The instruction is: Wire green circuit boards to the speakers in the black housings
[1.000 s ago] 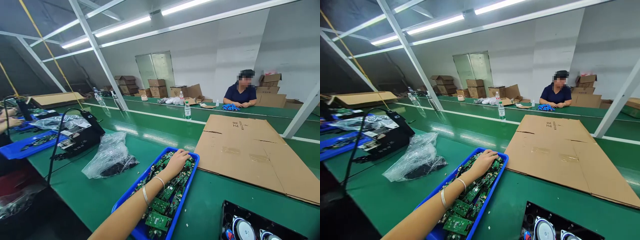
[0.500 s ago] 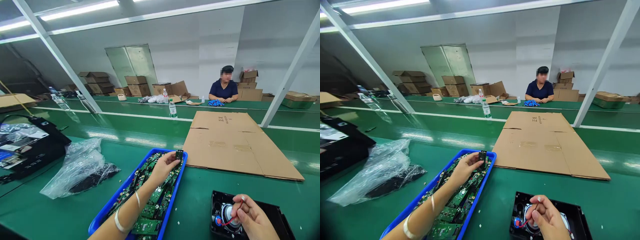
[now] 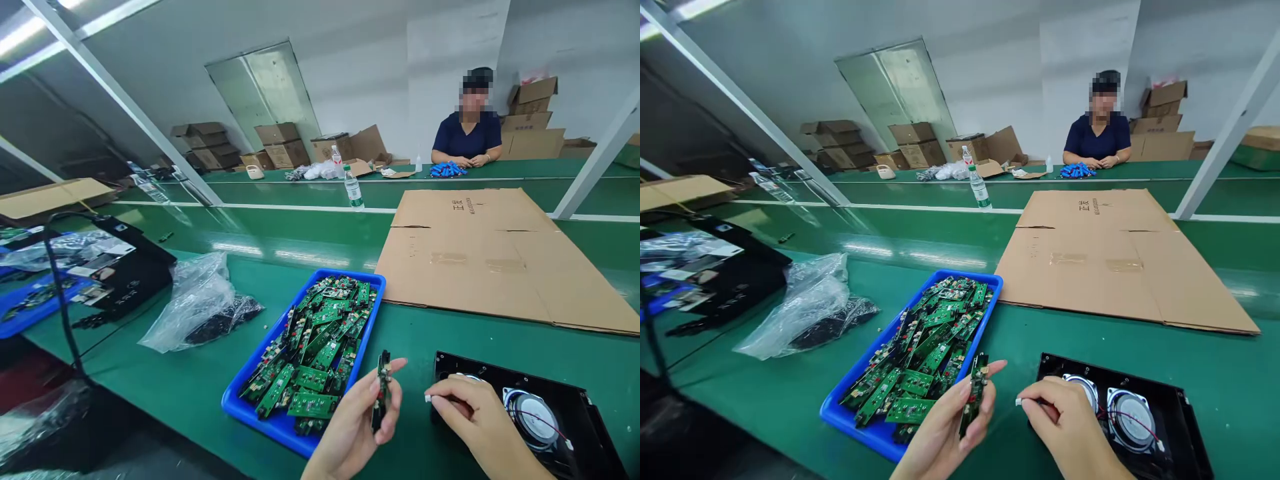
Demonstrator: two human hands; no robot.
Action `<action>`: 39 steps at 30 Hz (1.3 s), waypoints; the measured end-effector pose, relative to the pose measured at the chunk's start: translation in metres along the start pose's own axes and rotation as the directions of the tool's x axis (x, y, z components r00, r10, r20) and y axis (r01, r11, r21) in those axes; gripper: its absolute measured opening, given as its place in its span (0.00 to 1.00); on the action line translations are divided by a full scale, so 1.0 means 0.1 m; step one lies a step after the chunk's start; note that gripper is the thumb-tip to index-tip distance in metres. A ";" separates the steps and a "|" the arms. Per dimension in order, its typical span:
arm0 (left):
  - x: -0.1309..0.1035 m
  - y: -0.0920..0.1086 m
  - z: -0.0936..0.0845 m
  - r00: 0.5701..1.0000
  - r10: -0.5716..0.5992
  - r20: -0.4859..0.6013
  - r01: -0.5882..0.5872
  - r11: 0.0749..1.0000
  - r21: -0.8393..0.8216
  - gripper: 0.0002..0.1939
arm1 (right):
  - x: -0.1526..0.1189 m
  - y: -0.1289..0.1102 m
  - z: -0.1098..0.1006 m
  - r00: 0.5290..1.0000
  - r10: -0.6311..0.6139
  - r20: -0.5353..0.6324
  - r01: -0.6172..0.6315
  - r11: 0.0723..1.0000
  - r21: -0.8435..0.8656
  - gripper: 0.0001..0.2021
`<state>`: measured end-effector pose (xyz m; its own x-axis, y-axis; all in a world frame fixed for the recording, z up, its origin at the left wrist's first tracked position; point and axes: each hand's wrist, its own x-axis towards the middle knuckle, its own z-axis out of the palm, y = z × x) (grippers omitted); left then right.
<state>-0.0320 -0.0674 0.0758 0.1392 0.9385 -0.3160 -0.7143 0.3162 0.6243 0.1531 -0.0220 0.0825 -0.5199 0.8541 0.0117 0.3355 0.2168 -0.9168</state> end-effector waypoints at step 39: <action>-0.15 -0.54 0.45 0.881 0.362 -0.303 -0.300 0.925 0.233 0.14 | -0.05 -0.12 0.11 0.600 -0.796 -0.084 0.485 0.445 -0.753 0.07</action>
<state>0.0350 -0.0920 0.0790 -0.3441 0.8996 -0.2689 -0.5425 0.0433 0.8389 0.1430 -0.0339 0.0888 -0.5125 0.3794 0.7703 0.4885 0.8666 -0.1018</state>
